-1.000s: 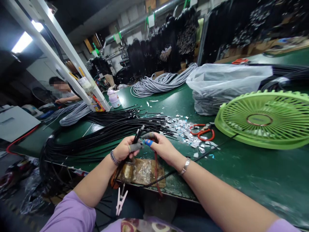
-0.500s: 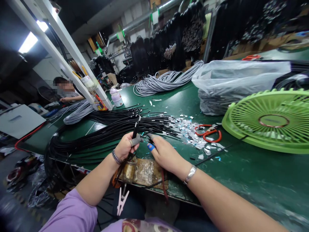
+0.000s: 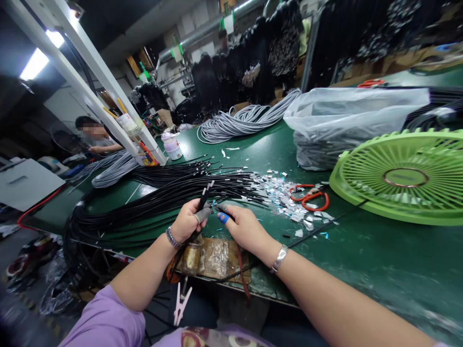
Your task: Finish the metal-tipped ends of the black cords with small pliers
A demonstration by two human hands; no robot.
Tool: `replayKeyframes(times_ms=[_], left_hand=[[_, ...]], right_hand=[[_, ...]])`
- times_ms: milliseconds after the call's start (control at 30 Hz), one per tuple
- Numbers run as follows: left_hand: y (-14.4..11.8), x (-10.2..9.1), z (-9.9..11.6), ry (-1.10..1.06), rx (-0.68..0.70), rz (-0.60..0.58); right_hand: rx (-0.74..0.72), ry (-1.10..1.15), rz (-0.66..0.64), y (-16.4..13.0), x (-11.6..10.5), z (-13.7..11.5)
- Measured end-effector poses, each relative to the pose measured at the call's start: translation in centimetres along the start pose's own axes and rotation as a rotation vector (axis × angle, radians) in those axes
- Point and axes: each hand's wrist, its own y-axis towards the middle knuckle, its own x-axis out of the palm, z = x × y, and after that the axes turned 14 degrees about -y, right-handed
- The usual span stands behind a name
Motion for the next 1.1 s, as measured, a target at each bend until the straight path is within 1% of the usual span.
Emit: replayKeyframes(times_ms=[100, 200, 533, 733, 900, 1100], left_hand=[[0.0, 0.1, 0.1, 0.018, 0.015, 0.003], [-0.1, 0.2, 0.3, 0.039, 0.059, 0.008], [-0.4, 0.4, 0.9, 0.094, 0.117, 0.027], [-0.3, 0.2, 0.6, 0.177, 0.168, 0.042], [-0.3, -0.2, 0.0, 0.279, 0.247, 0.052], [-0.4, -0.3, 0.0, 0.309, 0.268, 0.027]], right_hand=[[-0.001, 0.018, 0.004, 0.0, 0.0, -0.1], [-0.002, 0.025, 0.012, 0.0, 0.0, -0.1], [0.005, 0.078, -0.017, 0.1, -0.2, -0.3], [0.002, 0.083, -0.018, 0.1, -0.3, -0.4], [0.006, 0.08, -0.023, 0.1, -0.1, -0.3], [0.001, 0.205, -0.077, 0.1, -0.3, -0.2]])
